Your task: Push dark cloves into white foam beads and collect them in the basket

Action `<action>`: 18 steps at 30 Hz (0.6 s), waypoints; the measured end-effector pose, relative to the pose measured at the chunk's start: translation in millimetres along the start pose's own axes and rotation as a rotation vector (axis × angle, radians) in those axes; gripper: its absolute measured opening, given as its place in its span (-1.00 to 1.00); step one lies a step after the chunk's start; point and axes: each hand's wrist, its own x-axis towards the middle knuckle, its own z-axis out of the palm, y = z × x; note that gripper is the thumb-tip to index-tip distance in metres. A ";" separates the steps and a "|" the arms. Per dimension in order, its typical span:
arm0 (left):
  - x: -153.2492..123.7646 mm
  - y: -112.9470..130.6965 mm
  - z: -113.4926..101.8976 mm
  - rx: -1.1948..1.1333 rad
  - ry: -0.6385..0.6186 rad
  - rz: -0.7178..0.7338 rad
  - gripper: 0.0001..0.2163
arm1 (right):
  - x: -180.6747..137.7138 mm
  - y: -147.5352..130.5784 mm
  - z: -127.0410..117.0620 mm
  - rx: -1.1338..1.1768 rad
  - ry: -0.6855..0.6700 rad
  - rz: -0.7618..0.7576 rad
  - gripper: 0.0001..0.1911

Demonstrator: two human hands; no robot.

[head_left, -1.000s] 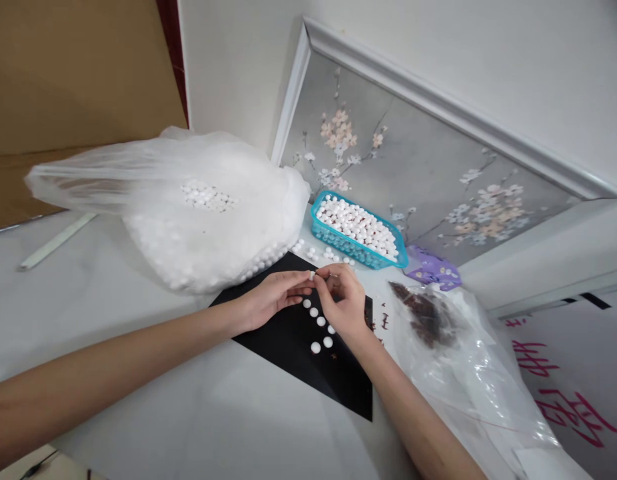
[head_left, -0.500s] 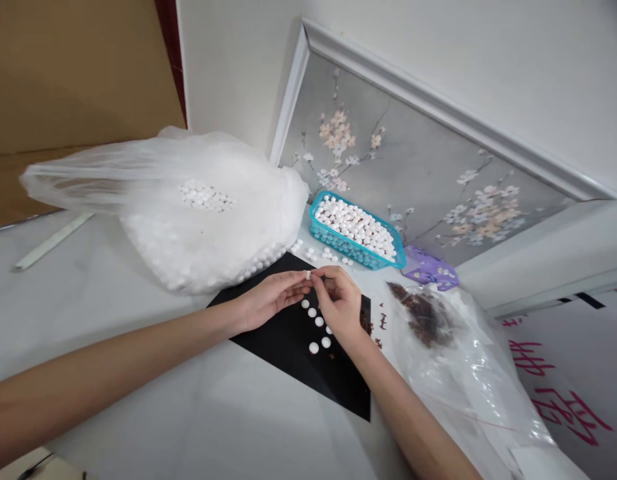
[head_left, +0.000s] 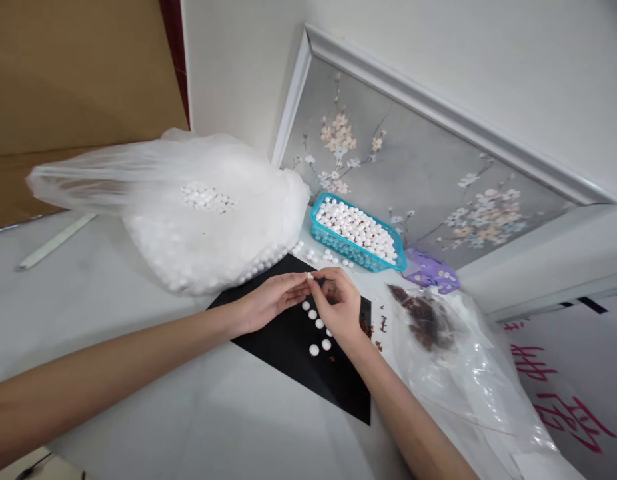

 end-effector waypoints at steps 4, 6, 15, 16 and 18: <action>0.6 -0.4 -0.4 -0.023 0.006 -0.002 -0.90 | -0.6 2.6 2.7 0.010 0.005 0.030 -0.94; 0.5 -0.3 0.0 -0.033 0.008 -0.002 -0.91 | -1.2 3.9 3.9 0.019 -0.001 0.048 -0.93; 2.6 -1.4 -3.5 -0.002 0.006 0.011 -0.90 | 0.0 4.8 6.4 0.042 -0.029 0.066 -0.90; 2.7 -1.5 -3.7 0.008 0.004 0.013 -0.90 | 1.0 3.9 5.1 0.035 -0.037 0.062 -0.90; 3.0 -1.5 -3.5 0.029 -0.004 0.020 -0.89 | 4.0 0.8 0.1 0.018 -0.072 0.053 -0.90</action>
